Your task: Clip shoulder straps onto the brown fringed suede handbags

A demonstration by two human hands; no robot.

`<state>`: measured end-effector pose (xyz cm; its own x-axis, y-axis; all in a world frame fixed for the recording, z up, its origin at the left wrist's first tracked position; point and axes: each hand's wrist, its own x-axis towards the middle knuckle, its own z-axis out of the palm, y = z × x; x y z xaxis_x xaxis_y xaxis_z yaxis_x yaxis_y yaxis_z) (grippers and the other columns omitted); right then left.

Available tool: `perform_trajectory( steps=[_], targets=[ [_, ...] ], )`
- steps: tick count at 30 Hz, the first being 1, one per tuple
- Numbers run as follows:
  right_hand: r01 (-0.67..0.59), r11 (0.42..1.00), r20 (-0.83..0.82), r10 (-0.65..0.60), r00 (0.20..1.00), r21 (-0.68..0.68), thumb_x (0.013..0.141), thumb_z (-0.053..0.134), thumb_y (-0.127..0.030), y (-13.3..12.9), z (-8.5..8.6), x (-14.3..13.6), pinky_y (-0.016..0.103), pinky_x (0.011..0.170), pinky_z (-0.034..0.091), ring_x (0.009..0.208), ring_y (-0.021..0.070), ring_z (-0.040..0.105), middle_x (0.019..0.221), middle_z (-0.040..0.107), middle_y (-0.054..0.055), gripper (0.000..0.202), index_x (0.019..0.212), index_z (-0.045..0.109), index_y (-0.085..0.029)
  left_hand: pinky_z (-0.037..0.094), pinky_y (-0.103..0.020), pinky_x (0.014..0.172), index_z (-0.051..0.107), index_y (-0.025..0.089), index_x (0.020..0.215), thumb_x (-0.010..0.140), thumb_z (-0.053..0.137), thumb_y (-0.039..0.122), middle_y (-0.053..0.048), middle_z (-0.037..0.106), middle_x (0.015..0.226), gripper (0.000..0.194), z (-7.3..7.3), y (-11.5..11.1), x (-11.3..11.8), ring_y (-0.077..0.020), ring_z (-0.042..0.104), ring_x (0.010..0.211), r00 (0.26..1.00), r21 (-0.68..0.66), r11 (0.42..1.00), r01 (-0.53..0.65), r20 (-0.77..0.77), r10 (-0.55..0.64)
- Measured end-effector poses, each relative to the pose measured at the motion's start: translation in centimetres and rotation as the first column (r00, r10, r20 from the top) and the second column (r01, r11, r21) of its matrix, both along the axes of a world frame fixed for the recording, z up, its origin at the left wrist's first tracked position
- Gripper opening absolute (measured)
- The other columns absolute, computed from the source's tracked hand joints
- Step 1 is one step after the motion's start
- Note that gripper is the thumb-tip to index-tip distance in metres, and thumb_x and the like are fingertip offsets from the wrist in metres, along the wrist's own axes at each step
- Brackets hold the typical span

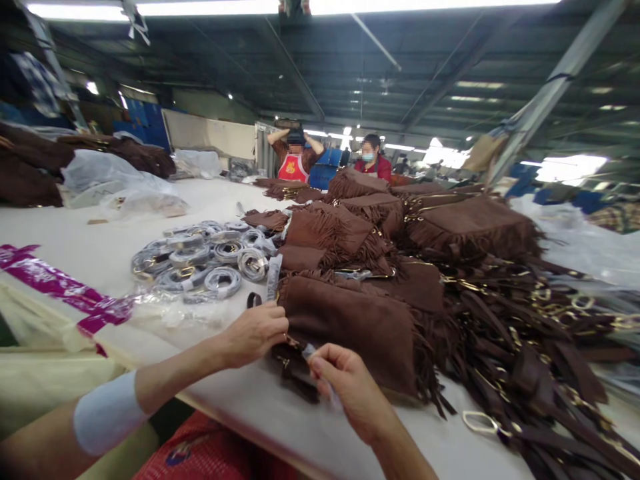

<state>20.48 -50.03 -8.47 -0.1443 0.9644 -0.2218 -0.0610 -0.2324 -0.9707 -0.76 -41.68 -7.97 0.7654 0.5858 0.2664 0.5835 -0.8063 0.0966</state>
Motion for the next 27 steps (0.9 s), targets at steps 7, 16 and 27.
perform_trajectory(
  steps=[7, 16, 27],
  targets=[
    [0.143, 0.99, 0.138, -0.143, 0.98, 0.007, 0.062, 0.079, -0.056, -1.5, 0.6, 5.9, 0.021, 0.045, 0.024, 0.05, 0.0071, 0.034, 0.059, 0.051, -0.003, 0.043, 0.064, 0.062, -0.017, 0.036, -0.028, 0.074, 0.054, 0.016, 0.068, 0.091, 0.055, 0.018, -0.001, 0.058, 0.077, 0.023, 1.0, 1.5, -0.4, -0.0157, 0.05, 0.078, 0.999, -0.067, 0.998, 0.003, 0.043, 0.0],
    [0.276, 0.935, 0.624, -0.355, 0.696, 0.224, 0.067, 0.067, -0.066, -6.4, -0.9, 18.4, 0.026, 0.051, 0.041, 0.055, 0.0163, 0.05, 0.055, 0.056, 0.001, 0.047, 0.066, 0.068, -0.019, 0.037, -0.032, 0.078, 0.058, 0.017, 0.072, 0.088, 0.057, 0.023, -0.004, 0.061, 0.085, 0.017, 1.9, 1.7, -0.6, -0.019, 0.051, 0.086, 0.999, -0.007, 0.999, -0.039, -0.023, 0.039],
    [-0.186, 0.663, 0.687, -0.676, 0.269, 0.725, 0.091, 0.048, -0.044, -6.0, 2.5, 10.2, 0.033, 0.079, 0.048, 0.09, 0.0234, 0.062, 0.102, 0.066, 0.006, 0.025, 0.087, 0.066, -0.028, 0.039, -0.026, 0.067, 0.053, 0.02, 0.092, 0.095, 0.04, 0.022, -0.001, 0.061, 0.078, 0.013, 1.7, 2.8, 3.7, -0.0173, 0.058, 0.075, 0.968, -0.297, 0.951, -0.091, 0.198, 0.155]
  ],
)
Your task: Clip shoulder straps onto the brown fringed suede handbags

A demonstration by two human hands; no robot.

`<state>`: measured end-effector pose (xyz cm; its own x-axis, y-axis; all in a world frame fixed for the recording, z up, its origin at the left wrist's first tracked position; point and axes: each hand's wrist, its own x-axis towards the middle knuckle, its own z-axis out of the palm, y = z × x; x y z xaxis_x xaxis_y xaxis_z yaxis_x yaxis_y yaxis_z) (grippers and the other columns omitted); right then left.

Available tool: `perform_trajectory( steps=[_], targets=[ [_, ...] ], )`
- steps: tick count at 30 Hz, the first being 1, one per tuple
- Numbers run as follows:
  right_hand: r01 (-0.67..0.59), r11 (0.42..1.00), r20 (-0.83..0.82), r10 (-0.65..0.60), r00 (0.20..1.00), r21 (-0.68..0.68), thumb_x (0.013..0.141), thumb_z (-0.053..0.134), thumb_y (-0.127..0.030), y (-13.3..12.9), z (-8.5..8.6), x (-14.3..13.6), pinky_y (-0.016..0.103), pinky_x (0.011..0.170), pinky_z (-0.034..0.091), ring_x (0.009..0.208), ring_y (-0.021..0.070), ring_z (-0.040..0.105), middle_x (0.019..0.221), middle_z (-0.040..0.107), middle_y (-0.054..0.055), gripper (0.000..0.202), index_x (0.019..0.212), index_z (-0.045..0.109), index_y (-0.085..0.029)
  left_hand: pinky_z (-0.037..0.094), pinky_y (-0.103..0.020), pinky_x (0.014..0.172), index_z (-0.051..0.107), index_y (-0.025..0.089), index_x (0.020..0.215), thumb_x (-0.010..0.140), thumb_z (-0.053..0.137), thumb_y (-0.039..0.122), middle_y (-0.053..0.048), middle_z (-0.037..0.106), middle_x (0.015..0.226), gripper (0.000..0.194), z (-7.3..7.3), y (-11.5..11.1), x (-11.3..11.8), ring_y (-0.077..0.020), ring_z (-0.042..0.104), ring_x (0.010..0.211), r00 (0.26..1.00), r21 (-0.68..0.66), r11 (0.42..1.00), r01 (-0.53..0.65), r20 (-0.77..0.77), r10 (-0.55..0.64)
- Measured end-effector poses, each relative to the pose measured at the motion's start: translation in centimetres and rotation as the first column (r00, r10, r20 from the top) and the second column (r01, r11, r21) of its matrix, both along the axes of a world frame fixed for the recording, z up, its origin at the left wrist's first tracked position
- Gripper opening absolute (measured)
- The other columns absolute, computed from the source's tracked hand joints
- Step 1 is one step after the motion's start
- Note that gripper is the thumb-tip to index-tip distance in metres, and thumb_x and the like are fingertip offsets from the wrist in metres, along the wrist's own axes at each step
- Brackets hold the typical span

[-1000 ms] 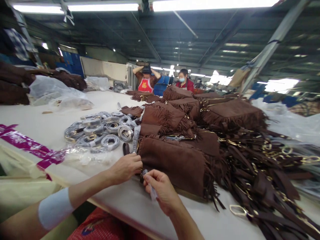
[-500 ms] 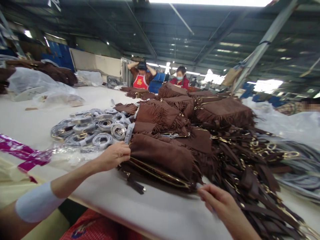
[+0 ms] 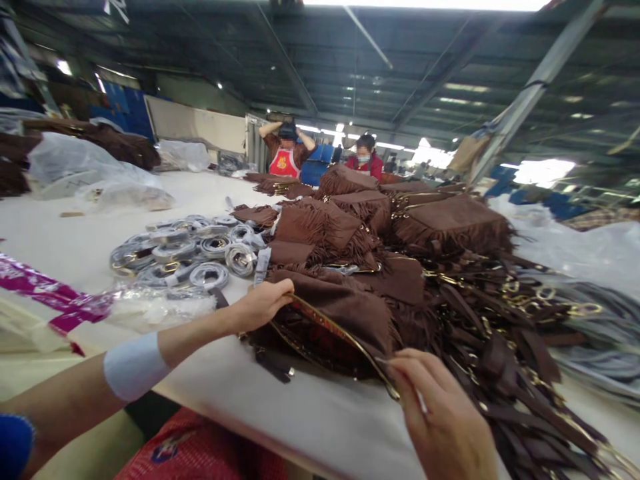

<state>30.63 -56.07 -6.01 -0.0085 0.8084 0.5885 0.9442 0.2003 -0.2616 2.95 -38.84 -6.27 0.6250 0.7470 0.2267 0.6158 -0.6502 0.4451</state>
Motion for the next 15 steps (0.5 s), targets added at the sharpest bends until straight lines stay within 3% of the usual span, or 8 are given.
perform_trajectory(
  steps=[3, 5, 8, 12, 15],
  targets=[
    [-0.356, 0.923, -0.213, 0.322, 0.922, -0.146, 0.093, 0.049, -0.031, 1.3, 1.3, -5.3, 0.024, 0.071, 0.047, 0.08, 0.0169, 0.062, 0.086, 0.066, 0.001, 0.019, 0.081, 0.062, -0.026, 0.039, -0.025, 0.067, 0.052, 0.02, 0.086, 0.093, 0.043, 0.024, 0.001, 0.059, 0.078, 0.012, 0.6, 1.4, 0.0, -0.0155, 0.055, 0.073, 0.993, -0.101, 0.995, -0.008, 0.118, 0.02],
    [-0.442, 0.879, -0.354, 0.363, 0.862, -0.176, 0.093, 0.049, -0.028, 2.9, 1.4, -8.6, 0.024, 0.066, 0.044, 0.074, 0.0158, 0.059, 0.078, 0.063, 0.0, 0.021, 0.075, 0.06, -0.024, 0.04, -0.025, 0.07, 0.052, 0.019, 0.084, 0.092, 0.043, 0.024, 0.001, 0.059, 0.08, 0.013, 0.0, 2.0, 0.1, -0.0151, 0.054, 0.075, 0.988, -0.172, 0.985, -0.004, 0.151, 0.03],
    [-0.489, 0.838, -0.52, 0.314, 0.795, -0.241, 0.09, 0.052, -0.033, 6.1, 0.0, -11.4, 0.024, 0.061, 0.04, 0.065, 0.015, 0.054, 0.068, 0.058, -0.002, 0.022, 0.072, 0.059, -0.022, 0.042, -0.024, 0.073, 0.054, 0.018, 0.082, 0.088, 0.044, 0.021, -0.001, 0.061, 0.085, 0.012, -1.8, 2.0, 0.6, -0.0152, 0.055, 0.08, 0.984, -0.272, 0.962, -0.019, 0.166, 0.067],
    [-0.479, 0.833, -0.711, 0.158, 0.685, -0.276, 0.082, 0.058, -0.05, 10.7, -3.2, -11.5, 0.025, 0.056, 0.039, 0.057, 0.015, 0.05, 0.058, 0.055, -0.002, 0.032, 0.074, 0.062, -0.02, 0.044, -0.024, 0.072, 0.058, 0.016, 0.09, 0.086, 0.049, 0.021, -0.003, 0.065, 0.089, 0.011, -3.2, 0.6, 0.6, -0.0167, 0.058, 0.083, 0.979, -0.272, 0.959, -0.082, 0.16, 0.129],
    [-0.481, 0.807, -0.817, -0.004, 0.576, -0.343, 0.072, 0.063, -0.064, 12.7, -4.5, -10.6, 0.022, 0.041, 0.021, 0.041, 0.0085, 0.032, 0.053, 0.052, -0.004, 0.047, 0.079, 0.063, -0.018, 0.045, -0.023, 0.067, 0.06, 0.019, 0.103, 0.081, 0.062, 0.032, -0.002, 0.067, 0.09, 0.025, -2.1, 0.3, -1.5, -0.0186, 0.061, 0.083, 0.989, -0.284, 0.95, 0.127, 0.113, -0.099]
  ],
)
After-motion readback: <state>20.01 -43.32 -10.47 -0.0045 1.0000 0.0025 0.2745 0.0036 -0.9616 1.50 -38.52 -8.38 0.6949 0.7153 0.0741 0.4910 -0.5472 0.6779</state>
